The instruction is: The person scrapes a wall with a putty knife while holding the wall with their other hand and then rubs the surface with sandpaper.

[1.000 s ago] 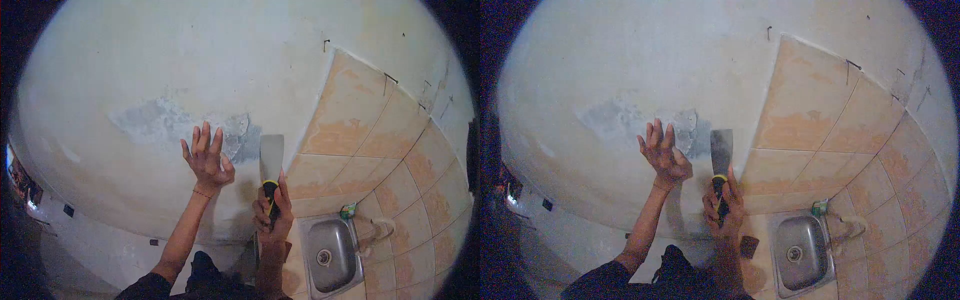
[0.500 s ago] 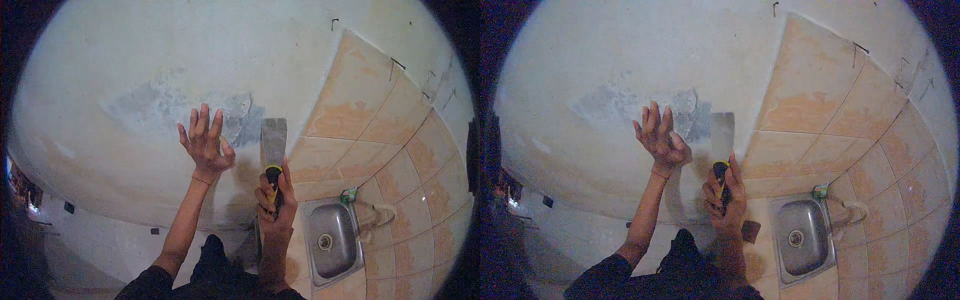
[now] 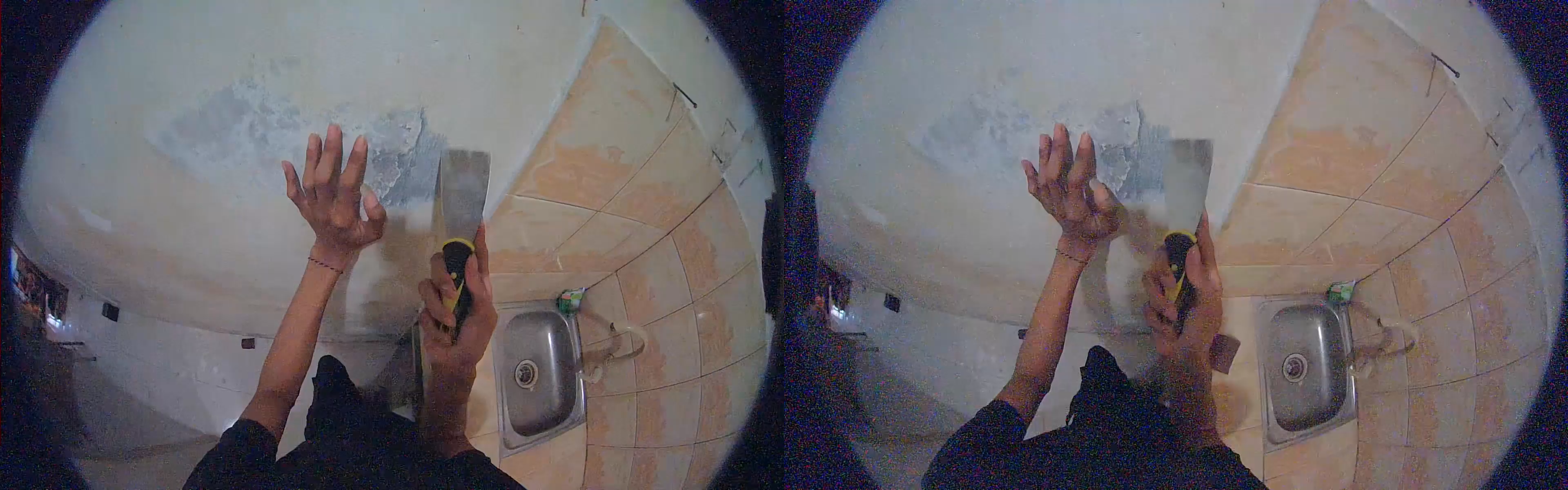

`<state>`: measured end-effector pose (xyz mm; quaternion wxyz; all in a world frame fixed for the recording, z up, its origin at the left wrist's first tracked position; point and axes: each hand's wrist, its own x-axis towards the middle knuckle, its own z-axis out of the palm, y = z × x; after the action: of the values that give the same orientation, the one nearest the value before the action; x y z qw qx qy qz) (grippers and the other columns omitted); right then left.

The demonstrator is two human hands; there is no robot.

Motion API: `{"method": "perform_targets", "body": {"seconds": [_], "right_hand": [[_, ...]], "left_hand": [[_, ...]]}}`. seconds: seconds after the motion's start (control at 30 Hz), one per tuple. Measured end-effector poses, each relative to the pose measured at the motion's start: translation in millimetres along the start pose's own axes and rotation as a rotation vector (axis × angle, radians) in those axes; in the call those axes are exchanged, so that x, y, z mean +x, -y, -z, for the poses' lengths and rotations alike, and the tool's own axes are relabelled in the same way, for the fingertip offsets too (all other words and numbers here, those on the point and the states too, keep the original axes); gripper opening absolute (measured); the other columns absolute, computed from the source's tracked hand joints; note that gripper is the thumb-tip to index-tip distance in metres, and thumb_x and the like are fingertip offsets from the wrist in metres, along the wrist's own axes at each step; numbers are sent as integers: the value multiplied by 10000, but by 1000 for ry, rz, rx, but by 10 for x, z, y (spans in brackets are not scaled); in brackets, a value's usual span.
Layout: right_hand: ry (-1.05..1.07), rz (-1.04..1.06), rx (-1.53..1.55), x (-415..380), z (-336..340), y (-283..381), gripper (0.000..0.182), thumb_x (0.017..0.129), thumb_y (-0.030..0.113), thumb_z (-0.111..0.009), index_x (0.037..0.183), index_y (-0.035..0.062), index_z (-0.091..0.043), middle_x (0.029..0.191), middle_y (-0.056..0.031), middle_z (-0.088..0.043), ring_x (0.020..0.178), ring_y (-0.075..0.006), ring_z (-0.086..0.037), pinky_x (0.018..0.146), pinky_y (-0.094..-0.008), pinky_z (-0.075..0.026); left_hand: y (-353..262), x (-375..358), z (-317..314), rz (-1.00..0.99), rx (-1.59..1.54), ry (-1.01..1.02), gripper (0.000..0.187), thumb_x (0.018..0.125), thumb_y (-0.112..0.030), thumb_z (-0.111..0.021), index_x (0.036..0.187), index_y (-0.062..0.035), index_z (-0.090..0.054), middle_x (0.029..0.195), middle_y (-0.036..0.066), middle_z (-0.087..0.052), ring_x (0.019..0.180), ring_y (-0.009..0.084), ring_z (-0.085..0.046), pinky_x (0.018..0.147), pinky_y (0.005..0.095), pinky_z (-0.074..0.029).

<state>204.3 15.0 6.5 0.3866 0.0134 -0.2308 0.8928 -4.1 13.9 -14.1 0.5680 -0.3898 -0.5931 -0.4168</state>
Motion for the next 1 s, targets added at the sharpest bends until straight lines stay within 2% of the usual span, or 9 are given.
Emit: {"method": "perform_targets", "body": {"seconds": [0.13,0.23,0.43,0.53,0.63,0.83,0.93,1.0], "right_hand": [[38,-14,114,-16,33,-8,486,1077,245,-380,1550,236,-271,800,-71,-387,467,-74,-344,275,-171,-317],[-11,-1,58,-36,-23,-23,493,1077,251,-383,1554,240,-261,790,-65,-388,468,-75,-350,279,-170,-322],[34,43,-15,-20,38,-104,502,1073,246,-387,1557,254,-254,787,-61,-387,455,-74,-339,280,-169,-322],[-52,46,-15,-39,22,-157,507,1069,238,-392,1557,254,-254,786,-62,-390,447,-73,-335,279,-170,-324],[24,57,-38,-41,34,-137,510,1068,235,-392,1558,255,-251,791,-64,-393,455,-74,-344,281,-169,-328],[19,13,123,-38,136,-137,484,1078,237,-363,1552,246,-265,809,-68,-380,477,-77,-361,290,-159,-327],[-15,-43,202,59,129,-66,572,1043,290,-475,1561,223,-242,729,-41,-421,420,-73,-372,284,-185,-349],[3,-23,142,40,131,-59,492,1073,255,-373,1551,232,-264,790,-65,-390,462,-74,-357,289,-165,-333]], "left_hand": [[4,-13,2,6,-10,11,527,935,-330,-363,1385,-149,-567,1481,110,-483,1425,279,-370,1222,489,-40],[-6,-42,20,16,-14,19,526,939,-338,-358,1383,-150,-570,1479,112,-484,1424,286,-371,1222,490,-38],[14,-13,18,14,0,30,522,932,-333,-375,1379,-150,-573,1482,111,-484,1428,290,-364,1219,493,-47],[-1,-34,35,22,2,43,520,929,-329,-386,1385,-153,-566,1481,110,-486,1427,286,-367,1218,496,-55],[12,-8,10,20,1,32,524,927,-324,-392,1395,-156,-556,1481,110,-486,1423,284,-372,1217,501,-57],[3,-5,33,19,-12,37,528,916,-316,-397,1394,-161,-559,1488,106,-478,1422,278,-374,1217,510,-60],[-9,-4,19,24,13,28,532,909,-316,-400,1392,-164,-560,1485,106,-483,1418,278,-379,1217,510,-65],[6,-21,28,18,19,45,536,905,-320,-402,1394,-166,-559,1480,107,-490,1417,278,-382,1217,510,-68]]}}
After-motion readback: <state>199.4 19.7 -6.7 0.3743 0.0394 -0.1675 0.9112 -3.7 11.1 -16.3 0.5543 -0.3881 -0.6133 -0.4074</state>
